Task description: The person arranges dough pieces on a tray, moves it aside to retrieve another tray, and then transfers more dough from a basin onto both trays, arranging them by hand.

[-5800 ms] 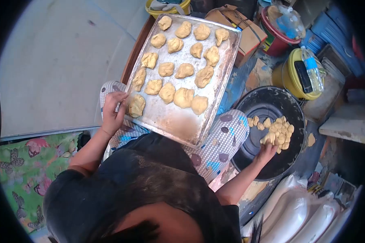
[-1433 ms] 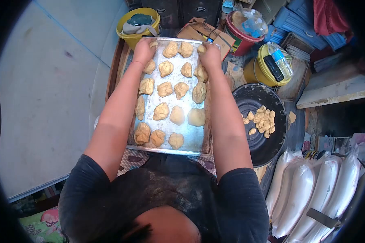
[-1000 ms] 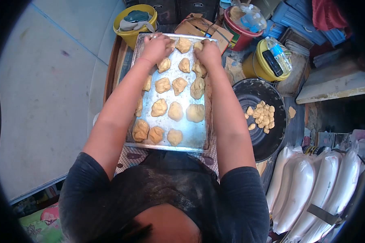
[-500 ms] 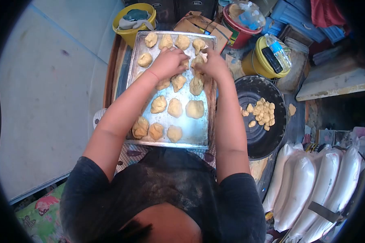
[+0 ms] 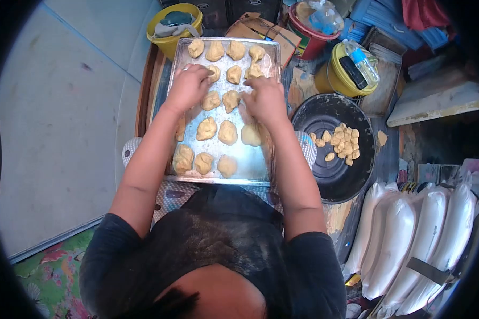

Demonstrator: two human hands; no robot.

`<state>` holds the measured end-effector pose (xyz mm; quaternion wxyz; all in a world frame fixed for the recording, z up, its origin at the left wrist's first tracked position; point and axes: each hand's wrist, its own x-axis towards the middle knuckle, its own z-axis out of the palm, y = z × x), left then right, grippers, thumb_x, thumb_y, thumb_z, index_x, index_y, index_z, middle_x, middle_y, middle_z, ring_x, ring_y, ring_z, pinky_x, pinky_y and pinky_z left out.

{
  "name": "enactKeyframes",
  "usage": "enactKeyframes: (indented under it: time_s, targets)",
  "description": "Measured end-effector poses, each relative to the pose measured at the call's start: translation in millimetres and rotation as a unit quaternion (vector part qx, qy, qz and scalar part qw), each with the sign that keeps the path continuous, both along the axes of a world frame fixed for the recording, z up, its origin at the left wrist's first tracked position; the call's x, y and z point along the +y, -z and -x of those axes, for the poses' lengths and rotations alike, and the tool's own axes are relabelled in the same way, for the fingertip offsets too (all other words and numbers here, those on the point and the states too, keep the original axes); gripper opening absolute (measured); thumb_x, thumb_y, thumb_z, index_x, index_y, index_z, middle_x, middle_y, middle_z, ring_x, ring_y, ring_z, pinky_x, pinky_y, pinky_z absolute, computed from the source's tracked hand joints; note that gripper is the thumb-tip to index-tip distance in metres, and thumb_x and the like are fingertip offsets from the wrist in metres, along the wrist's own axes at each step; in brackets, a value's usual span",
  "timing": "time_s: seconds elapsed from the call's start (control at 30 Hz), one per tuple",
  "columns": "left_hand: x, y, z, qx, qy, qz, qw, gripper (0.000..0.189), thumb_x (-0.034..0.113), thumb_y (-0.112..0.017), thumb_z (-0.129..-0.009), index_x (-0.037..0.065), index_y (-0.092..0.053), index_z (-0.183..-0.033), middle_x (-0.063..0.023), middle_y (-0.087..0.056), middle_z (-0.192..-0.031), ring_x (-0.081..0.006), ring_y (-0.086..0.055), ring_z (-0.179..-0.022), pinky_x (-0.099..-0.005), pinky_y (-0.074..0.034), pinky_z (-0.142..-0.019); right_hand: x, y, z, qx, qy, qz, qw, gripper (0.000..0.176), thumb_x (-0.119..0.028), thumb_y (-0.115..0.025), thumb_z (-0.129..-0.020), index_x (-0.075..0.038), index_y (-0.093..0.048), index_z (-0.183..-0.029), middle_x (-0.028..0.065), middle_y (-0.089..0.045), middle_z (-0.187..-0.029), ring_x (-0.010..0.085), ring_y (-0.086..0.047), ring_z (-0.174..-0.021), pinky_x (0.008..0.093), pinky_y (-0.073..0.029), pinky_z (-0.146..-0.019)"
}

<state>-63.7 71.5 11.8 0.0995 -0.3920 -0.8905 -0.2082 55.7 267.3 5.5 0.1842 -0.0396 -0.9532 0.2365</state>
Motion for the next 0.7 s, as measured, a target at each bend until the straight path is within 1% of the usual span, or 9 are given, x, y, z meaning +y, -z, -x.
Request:
enactKeyframes:
  time_s: [0.03,0.2,0.27,0.33,0.4,0.47,0.53,0.6,0.7]
  targets:
    - [-7.0,0.1,-2.5,-0.004,-0.002,0.015,1.0,0.02,0.016,-0.058,-0.081,0.012,-0.07,-0.096,-0.0047,-0.064,-0.097,-0.0248,-0.055,-0.1,-0.04,-0.034,-0.089,-8.9,-1.6,-3.6,-0.021,-0.015,-0.013,1.0,0.029,-0.025,-0.066,-0.077,-0.013,-0.068,-0.103,0.0053,-0.064,-0.101,0.024,-0.054,-0.102,0.0394,-0.034,-0.091]
    - [-16.4,10.2,-30.2,-0.031,0.041,0.065,0.997,0.021,0.015,-0.061,-0.079,0.011,-0.069,-0.099,-0.0057,-0.065,-0.102,-0.0245,-0.056,-0.101,-0.0398,-0.035,-0.09,-28.8,23.1,-2.2,-0.034,-0.07,-0.069,0.995,0.035,-0.025,-0.067,-0.076,-0.014,-0.067,-0.109,0.0034,-0.064,-0.103,0.0227,-0.052,-0.105,0.0426,-0.029,-0.094]
    - [-21.1,12.7,-34.0,-0.051,0.041,0.104,0.992,0.023,0.015,-0.061,-0.08,0.011,-0.069,-0.1,-0.0054,-0.065,-0.104,-0.0237,-0.055,-0.103,-0.0393,-0.034,-0.089,-23.1,7.0,-10.0,0.015,-0.004,-0.036,0.999,0.035,-0.023,-0.068,-0.075,-0.013,-0.067,-0.109,0.0052,-0.064,-0.103,0.0223,-0.052,-0.107,0.0414,-0.03,-0.094]
    - [-26.3,15.3,-41.5,0.005,0.03,0.009,0.999,0.025,0.016,-0.061,-0.08,0.011,-0.068,-0.104,-0.005,-0.064,-0.107,-0.023,-0.055,-0.105,-0.039,-0.033,-0.09,-5.1,11.3,-15.4,0.026,0.032,-0.031,0.999,0.036,-0.022,-0.067,-0.076,-0.011,-0.066,-0.11,0.008,-0.063,-0.106,0.0252,-0.053,-0.107,0.0407,-0.034,-0.093]
    - [-26.2,9.8,-46.3,-0.009,0.046,0.005,0.999,0.025,0.016,-0.061,-0.081,0.011,-0.067,-0.105,-0.0053,-0.064,-0.108,-0.0234,-0.055,-0.106,-0.0389,-0.033,-0.091,8.3,29.5,-13.3,-0.05,0.027,0.036,0.998,0.038,-0.023,-0.067,-0.078,-0.008,-0.064,-0.113,0.0111,-0.062,-0.11,0.0299,-0.054,-0.105,0.0405,-0.039,-0.091]
    - [-29.5,4.4,-54.6,-0.023,0.063,0.002,0.998,0.026,0.016,-0.061,-0.081,0.01,-0.067,-0.105,-0.0056,-0.064,-0.109,-0.0237,-0.055,-0.106,-0.0389,-0.032,-0.092,3.3,42.3,-20.7,-0.03,0.014,0.078,0.996,0.039,-0.023,-0.066,-0.079,-0.006,-0.063,-0.114,0.0128,-0.061,-0.109,0.0337,-0.056,-0.101,0.0409,-0.043,-0.088]
    - [-31.4,-3.4,-60.8,-0.017,0.045,-0.001,0.999,0.024,0.016,-0.061,-0.082,0.008,-0.066,-0.104,-0.0066,-0.063,-0.107,-0.0254,-0.055,-0.105,-0.039,-0.034,-0.093,-5.2,19.4,-31.1,0.051,0.026,0.008,0.998,0.036,-0.023,-0.065,-0.079,-0.005,-0.064,-0.111,0.0147,-0.061,-0.105,0.0351,-0.056,-0.099,0.0414,-0.045,-0.086]
    - [-47.6,-19.8,-79.1,-0.053,0.023,0.01,0.998,0.024,0.018,-0.062,-0.083,0.006,-0.066,-0.104,-0.008,-0.063,-0.104,-0.0264,-0.055,-0.105,-0.0393,-0.036,-0.093,-16.7,-7.0,-52.6,0.045,0.025,0.031,0.998,0.034,-0.022,-0.066,-0.079,-0.004,-0.064,-0.108,0.0148,-0.061,-0.102,0.0352,-0.056,-0.099,0.0404,-0.046,-0.085]
    - [-80.6,-30.3,-116.2,-0.117,0.025,-0.002,0.993,0.024,0.018,-0.063,-0.083,0.006,-0.066,-0.103,-0.0093,-0.063,-0.101,-0.028,-0.056,-0.102,-0.039,-0.037,-0.093,-46.5,-24.3,-97.0,-0.138,-0.111,0.142,0.974,0.037,-0.018,-0.068,-0.077,-0.005,-0.062,-0.111,0.0144,-0.059,-0.104,0.0325,-0.055,-0.103,0.0391,-0.046,-0.085]
